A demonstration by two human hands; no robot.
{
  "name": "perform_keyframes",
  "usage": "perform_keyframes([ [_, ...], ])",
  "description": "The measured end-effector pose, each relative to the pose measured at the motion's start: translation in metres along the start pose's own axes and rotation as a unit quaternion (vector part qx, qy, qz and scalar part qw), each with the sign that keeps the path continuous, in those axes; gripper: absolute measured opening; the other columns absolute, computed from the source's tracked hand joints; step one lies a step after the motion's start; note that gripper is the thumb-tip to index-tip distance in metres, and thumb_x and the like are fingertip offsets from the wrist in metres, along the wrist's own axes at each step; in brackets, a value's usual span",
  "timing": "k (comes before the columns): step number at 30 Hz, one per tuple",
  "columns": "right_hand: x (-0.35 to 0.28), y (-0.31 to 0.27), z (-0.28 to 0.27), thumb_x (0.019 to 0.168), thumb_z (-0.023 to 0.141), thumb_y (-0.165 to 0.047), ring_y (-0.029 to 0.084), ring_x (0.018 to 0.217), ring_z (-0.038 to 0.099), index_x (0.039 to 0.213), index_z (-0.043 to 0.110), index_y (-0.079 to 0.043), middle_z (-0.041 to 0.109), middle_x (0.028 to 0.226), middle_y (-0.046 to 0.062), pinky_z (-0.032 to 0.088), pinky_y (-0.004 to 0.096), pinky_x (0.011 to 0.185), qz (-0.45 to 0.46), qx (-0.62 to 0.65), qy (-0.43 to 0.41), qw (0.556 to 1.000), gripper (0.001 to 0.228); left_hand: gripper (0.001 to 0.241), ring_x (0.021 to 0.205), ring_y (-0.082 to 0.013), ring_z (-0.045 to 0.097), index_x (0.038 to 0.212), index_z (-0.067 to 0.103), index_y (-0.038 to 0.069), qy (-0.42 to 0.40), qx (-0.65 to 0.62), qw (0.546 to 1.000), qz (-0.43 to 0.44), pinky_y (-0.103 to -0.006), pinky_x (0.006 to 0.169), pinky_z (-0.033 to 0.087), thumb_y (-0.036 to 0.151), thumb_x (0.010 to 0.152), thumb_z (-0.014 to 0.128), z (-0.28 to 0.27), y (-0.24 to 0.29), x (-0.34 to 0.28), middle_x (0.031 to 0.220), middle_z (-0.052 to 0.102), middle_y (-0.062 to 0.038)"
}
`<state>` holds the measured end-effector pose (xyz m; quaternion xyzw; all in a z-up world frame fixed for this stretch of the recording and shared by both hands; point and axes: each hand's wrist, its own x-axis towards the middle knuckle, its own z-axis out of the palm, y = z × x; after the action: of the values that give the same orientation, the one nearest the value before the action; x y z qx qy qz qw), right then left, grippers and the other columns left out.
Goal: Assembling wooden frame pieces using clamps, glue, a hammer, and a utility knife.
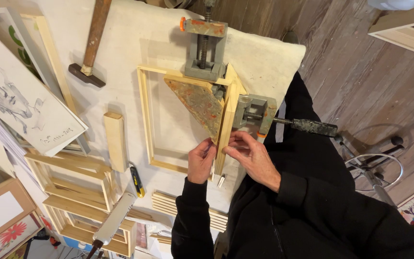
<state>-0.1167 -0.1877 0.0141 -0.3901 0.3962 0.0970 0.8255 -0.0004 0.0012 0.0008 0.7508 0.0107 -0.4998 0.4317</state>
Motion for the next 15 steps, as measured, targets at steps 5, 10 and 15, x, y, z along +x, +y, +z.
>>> perform_keyframes([
  [5,0.002,0.005,0.001,0.092,0.073,-0.021,0.014,0.102,0.073,0.126,0.062,0.000,0.076,0.109,0.009,0.061,0.031,0.090,-0.005,0.020,0.004,1.000,0.041,0.038,0.106,-0.0123,0.067,0.134,0.063,-0.009,0.003,0.011,1.000,-0.002,-0.0281,0.093,0.055,0.014,0.103,0.063,0.000,0.007,0.002,0.117,0.073,-0.010],
  [10,-0.030,-0.049,-0.047,0.080,0.084,-0.023,0.019,0.092,0.071,0.130,0.062,-0.003,0.073,0.114,0.009,0.059,0.033,0.079,-0.106,-0.231,-0.020,0.967,0.058,0.040,0.101,-0.0113,0.067,0.135,0.062,-0.008,-0.002,0.013,1.000,-0.006,-0.0273,0.090,0.055,0.015,0.102,0.063,-0.001,0.003,0.004,0.114,0.073,-0.009],
  [15,-0.050,-0.093,-0.139,0.081,0.081,-0.018,0.039,0.100,0.065,0.111,0.064,-0.003,0.070,0.103,0.018,0.050,0.047,0.093,-0.345,-0.495,0.188,0.775,0.038,0.038,0.101,-0.0100,0.067,0.133,0.062,-0.009,0.028,-0.007,0.999,-0.014,-0.0259,0.087,0.056,0.011,0.100,0.065,-0.004,-0.017,0.003,0.111,0.073,-0.007],
])
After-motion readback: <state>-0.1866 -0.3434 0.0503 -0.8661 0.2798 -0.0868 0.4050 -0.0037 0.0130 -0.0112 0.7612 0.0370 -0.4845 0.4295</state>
